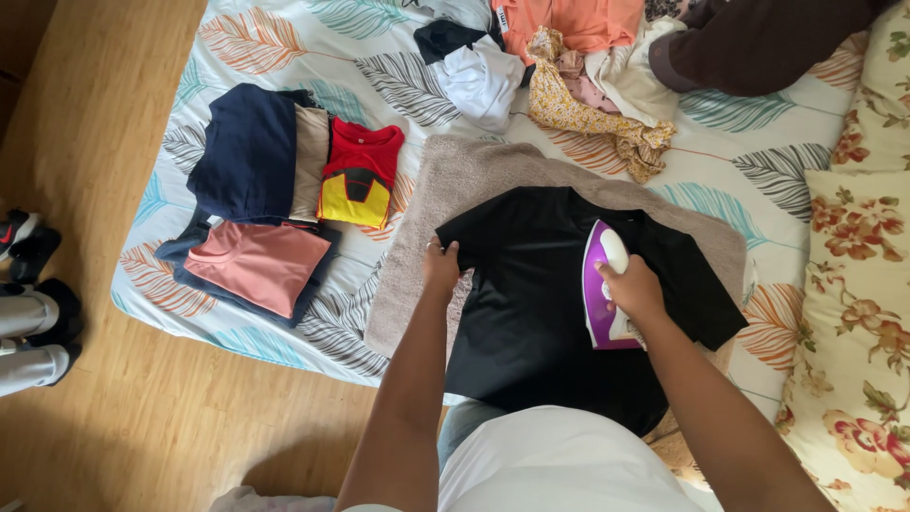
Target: The person irons a black t-shirt laid out on a towel on a bed. They use a purple iron to smooth the fabric, folding the shirt in half and then into quarters while ironing the creases. The person finishes by placing the ironed shirt on a stack of other folded clothes.
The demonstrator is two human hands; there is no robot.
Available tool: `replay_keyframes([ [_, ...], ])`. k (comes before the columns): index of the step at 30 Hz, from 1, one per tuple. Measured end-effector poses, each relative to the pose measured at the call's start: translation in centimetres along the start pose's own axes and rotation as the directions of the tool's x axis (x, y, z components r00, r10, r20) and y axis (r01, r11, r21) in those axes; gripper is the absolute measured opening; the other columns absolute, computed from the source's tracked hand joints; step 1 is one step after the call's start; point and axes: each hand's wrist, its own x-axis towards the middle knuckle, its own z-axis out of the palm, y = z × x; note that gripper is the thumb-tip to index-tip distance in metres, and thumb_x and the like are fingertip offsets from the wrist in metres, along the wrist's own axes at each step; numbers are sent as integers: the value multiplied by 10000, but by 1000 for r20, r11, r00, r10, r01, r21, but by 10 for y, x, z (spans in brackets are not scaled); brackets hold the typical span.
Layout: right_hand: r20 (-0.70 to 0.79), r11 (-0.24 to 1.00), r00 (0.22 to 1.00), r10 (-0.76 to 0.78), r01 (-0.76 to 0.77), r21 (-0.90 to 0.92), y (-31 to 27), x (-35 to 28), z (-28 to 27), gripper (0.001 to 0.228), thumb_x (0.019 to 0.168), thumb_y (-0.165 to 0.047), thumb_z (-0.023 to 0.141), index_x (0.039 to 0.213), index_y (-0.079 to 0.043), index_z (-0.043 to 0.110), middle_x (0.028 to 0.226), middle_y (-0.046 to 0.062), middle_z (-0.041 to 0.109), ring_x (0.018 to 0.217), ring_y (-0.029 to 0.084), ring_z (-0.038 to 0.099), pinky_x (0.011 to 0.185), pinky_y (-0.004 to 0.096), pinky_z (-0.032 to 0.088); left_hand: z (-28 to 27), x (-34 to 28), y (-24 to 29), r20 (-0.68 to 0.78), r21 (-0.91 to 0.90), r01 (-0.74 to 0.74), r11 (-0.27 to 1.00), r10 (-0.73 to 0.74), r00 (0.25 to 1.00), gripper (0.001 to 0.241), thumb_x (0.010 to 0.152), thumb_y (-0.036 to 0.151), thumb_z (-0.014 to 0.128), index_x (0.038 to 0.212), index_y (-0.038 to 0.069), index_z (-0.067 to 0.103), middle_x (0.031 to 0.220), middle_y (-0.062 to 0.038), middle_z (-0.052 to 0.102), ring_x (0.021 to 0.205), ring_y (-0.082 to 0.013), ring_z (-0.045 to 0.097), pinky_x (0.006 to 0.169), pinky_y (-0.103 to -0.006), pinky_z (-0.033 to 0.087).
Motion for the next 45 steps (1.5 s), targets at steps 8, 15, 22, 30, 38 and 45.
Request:
replay_keyframes([
  [8, 245, 1000, 969, 12, -8, -19, -8, -89, -96, 524, 878, -368, 739, 1162, 67, 675, 866, 308, 736, 789, 393, 638, 732, 459, 464, 0, -20, -37, 190, 261, -60, 963, 10, 982, 633, 830, 473, 793, 1217, 18, 582, 1035, -181, 725, 907, -304, 735, 741, -379, 612],
  [15, -236, 992, 964, 124, -127, 3, 166, -104, -152, 496, 1042, -254, 736, 1339, 122, 605, 861, 296, 707, 637, 372, 648, 557, 468, 486, 2, -60, -61, 218, 418, -157, 895, 69, 974, 726, 789, 410, 819, 1268, 0, 459, 1108, -162, 687, 994, -288, 717, 889, -393, 564],
  [22, -351, 950, 916, 194, -265, -165, 270, -83, -144, 571, 1052, -400, 747, 1265, 114, 615, 800, 237, 749, 553, 372, 723, 595, 474, 523, 8, -46, -88, 213, 306, -184, 934, 121, 969, 627, 808, 275, 811, 1251, -30, 489, 1162, -190, 666, 1087, -305, 697, 958, -387, 553],
  [30, -402, 930, 881, 249, -102, 353, 361, -10, -104, 491, 1107, -204, 707, 1405, 142, 527, 1112, 289, 621, 904, 379, 612, 754, 490, 475, 4, -76, -92, 250, 352, -164, 922, 77, 965, 536, 912, 280, 696, 1317, -29, 526, 1243, -200, 657, 1124, -314, 671, 989, -397, 530],
  [38, -517, 959, 813, 266, -169, 227, 336, 10, -97, 589, 922, -203, 808, 1316, 176, 587, 1199, 381, 562, 1028, 466, 562, 844, 527, 469, 23, -114, -64, 241, 166, -24, 986, -17, 970, 575, 920, 345, 679, 1364, 16, 520, 1180, -174, 698, 1031, -255, 703, 927, -351, 557],
  [45, -311, 941, 903, -296, 332, 66, 118, -89, -85, 484, 940, -138, 701, 1367, 40, 557, 1338, 239, 602, 1223, 369, 597, 975, 472, 486, 52, -186, 7, 606, 228, -435, 871, 223, 764, 797, 946, 417, 618, 1535, -43, 340, 1567, -219, 449, 1443, -309, 460, 1162, -363, 375],
])
